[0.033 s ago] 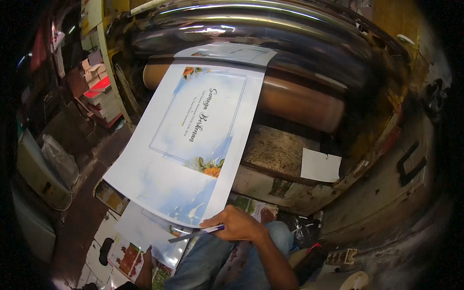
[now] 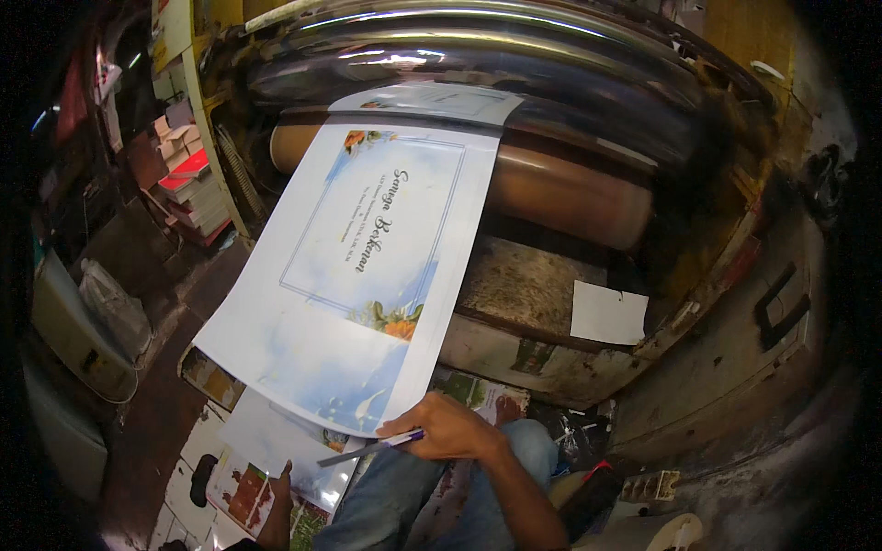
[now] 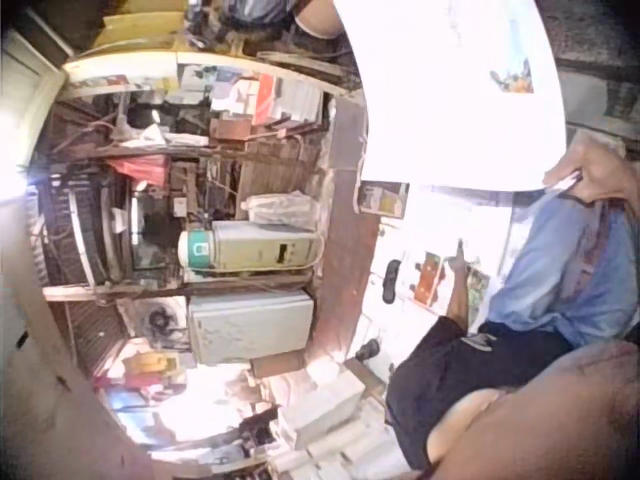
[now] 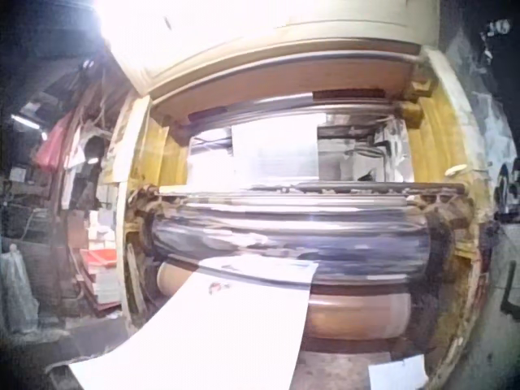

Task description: The person operates a laminating machine, cutting each laminated printed sheet with a utility knife as it emerges from the roller and stacking the finished sheets.

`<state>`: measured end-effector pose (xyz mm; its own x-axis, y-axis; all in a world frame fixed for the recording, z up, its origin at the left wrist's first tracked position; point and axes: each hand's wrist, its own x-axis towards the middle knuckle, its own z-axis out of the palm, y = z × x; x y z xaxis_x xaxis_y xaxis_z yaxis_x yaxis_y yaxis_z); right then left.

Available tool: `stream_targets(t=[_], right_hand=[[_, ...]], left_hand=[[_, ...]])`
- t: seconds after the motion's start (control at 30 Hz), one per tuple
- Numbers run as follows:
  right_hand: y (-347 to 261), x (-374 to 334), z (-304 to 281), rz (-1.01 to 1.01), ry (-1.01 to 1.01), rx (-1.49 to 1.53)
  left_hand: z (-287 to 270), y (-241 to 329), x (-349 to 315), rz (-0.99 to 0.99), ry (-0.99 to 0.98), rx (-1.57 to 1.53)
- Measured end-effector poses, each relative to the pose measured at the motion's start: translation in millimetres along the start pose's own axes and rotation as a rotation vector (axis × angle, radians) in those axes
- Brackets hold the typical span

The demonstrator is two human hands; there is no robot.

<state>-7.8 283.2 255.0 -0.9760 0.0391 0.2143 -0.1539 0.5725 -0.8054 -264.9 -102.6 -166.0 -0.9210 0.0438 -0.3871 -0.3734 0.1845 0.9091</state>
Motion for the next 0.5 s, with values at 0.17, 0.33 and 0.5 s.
stream_targets(t=[0.17, 0.33, 0.5], right_hand=[[-29, -23, 1, -0.021, -0.088, 0.113], [-76, -56, 75, 0.024, -0.259, 0.023], [-91, -80, 109, -0.049, -0.314, 0.236]], left_hand=[[79, 231, -179, -0.029, -0.973, -0.786], [50, 280, -291, -0.110, -0.779, -0.496], [-22, 207, -285, -0.075, -0.823, -0.500]])
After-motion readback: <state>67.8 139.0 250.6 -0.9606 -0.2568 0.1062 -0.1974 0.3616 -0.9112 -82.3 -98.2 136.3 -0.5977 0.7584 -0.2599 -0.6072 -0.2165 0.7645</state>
